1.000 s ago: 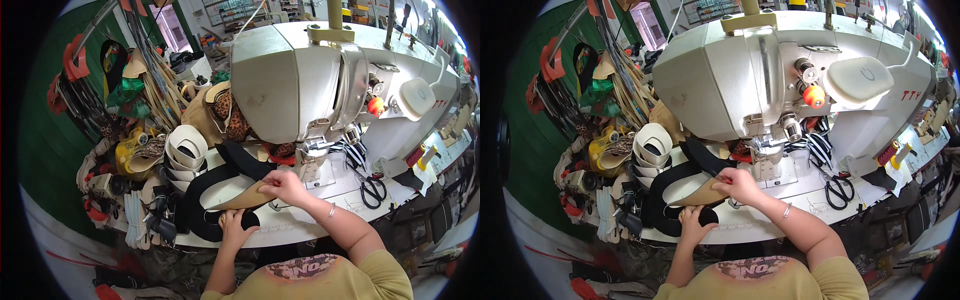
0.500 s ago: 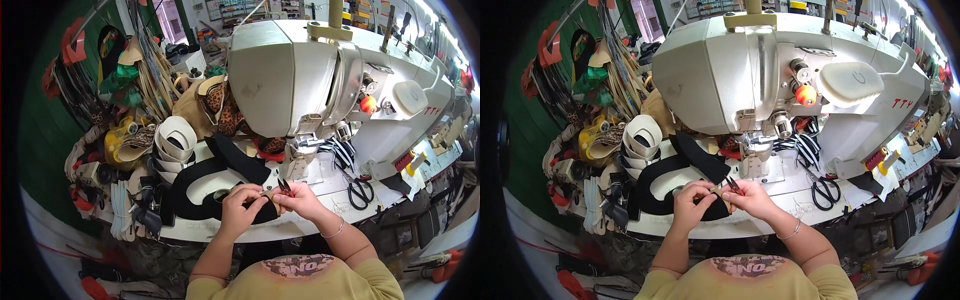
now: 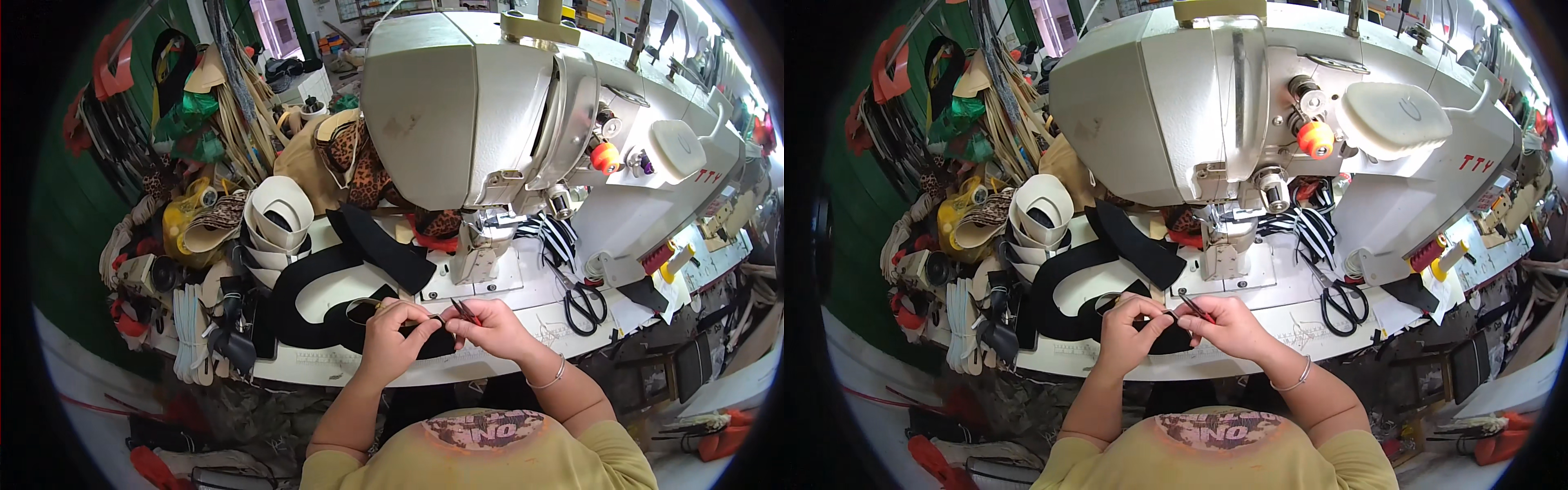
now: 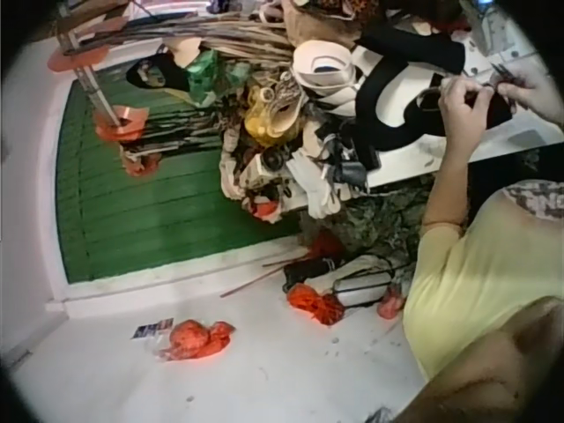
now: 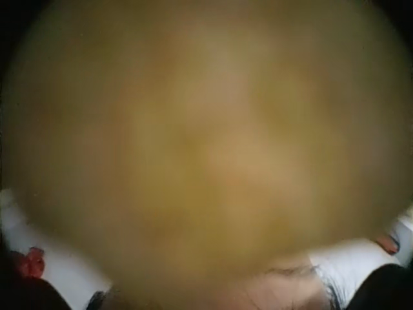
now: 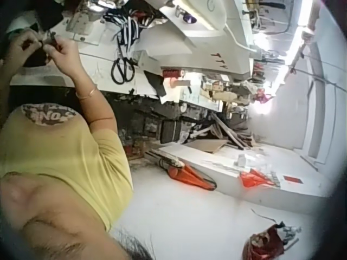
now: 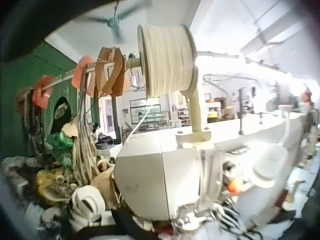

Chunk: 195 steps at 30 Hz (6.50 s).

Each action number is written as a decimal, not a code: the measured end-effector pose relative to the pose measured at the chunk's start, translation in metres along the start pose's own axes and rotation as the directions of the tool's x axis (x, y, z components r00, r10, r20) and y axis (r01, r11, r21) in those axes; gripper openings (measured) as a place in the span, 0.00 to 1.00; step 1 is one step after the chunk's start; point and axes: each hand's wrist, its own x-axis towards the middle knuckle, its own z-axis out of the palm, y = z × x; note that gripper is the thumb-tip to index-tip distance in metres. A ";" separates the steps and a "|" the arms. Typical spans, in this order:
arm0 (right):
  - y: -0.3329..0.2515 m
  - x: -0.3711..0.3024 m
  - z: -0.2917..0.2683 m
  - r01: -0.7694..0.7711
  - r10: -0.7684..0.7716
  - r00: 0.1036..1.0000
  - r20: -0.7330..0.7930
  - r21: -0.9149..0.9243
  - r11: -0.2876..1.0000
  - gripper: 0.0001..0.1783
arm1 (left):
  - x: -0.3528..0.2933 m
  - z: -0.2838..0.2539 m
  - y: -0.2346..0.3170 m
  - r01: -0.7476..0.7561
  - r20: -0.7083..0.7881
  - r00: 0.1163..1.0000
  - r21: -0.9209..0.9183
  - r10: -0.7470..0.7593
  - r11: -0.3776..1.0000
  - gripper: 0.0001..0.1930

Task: The person stitches shoe upper pieces using a sewing machine, trims excess thread with snips, and fits the upper onto shoe base components, tapping the pieces together with a hammer.

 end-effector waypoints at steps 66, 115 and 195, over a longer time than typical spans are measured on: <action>0.035 -0.099 -0.184 -0.608 -0.648 0.414 -0.639 -0.724 0.326 0.19 | 0.152 0.029 -0.019 0.294 0.460 0.871 -0.208 -0.173 0.933 0.19; 0.011 -0.009 -0.082 0.263 -0.325 0.602 -0.730 -0.203 0.943 0.06 | 0.149 0.044 -0.033 0.251 -0.014 0.954 -0.505 -0.299 0.826 0.16; 0.083 -0.026 -0.015 0.112 -0.453 0.861 -0.233 -0.782 0.613 0.14 | 0.168 -0.051 -0.145 -0.582 0.497 0.800 0.780 0.336 0.231 0.10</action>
